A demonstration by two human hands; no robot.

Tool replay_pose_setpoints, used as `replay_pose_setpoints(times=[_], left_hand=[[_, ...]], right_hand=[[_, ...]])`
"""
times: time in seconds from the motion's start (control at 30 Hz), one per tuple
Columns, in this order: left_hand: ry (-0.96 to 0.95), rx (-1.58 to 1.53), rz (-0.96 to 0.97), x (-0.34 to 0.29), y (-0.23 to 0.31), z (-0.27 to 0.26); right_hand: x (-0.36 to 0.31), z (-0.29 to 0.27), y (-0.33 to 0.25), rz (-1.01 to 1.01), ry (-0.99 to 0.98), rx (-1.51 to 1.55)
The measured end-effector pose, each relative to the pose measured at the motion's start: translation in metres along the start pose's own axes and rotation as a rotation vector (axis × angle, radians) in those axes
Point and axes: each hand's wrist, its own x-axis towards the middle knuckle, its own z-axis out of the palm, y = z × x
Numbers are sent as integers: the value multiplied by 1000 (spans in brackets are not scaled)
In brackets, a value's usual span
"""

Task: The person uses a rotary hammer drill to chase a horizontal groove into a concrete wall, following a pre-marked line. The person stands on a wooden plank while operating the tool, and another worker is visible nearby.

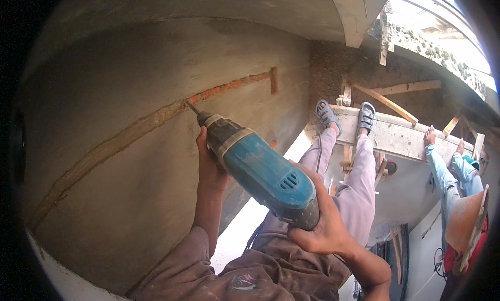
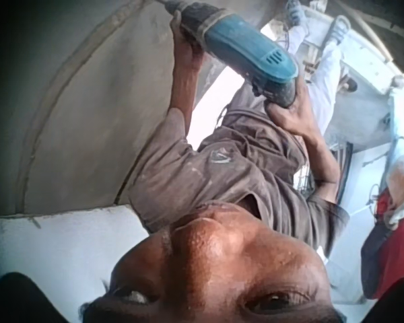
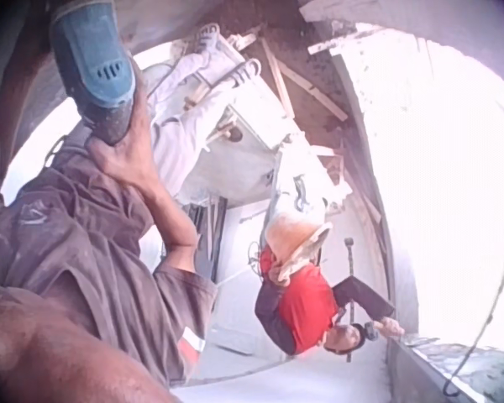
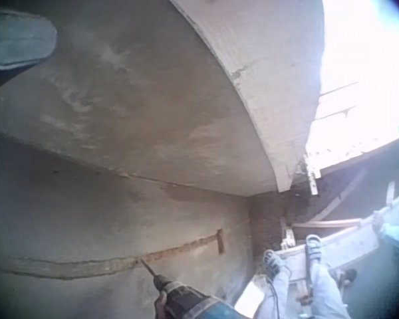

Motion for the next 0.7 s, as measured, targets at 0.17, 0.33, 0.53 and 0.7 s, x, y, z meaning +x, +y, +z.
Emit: replay_pose_setpoints(times=[0.17,0.33,0.53,0.7], left_hand=[[-56,54,46,3,13,-21],[-194,26,26,7,26,-69],[-58,67,13,-15,17,-60],[-155,-8,17,-42,-9,-49]], right_hand=[[16,19,-3,-227,3,-166],[16,58,-11,-116,-68,-238],[-1,59,-1,-200,-84,-312],[-32,32,13,-194,-67,-187]])
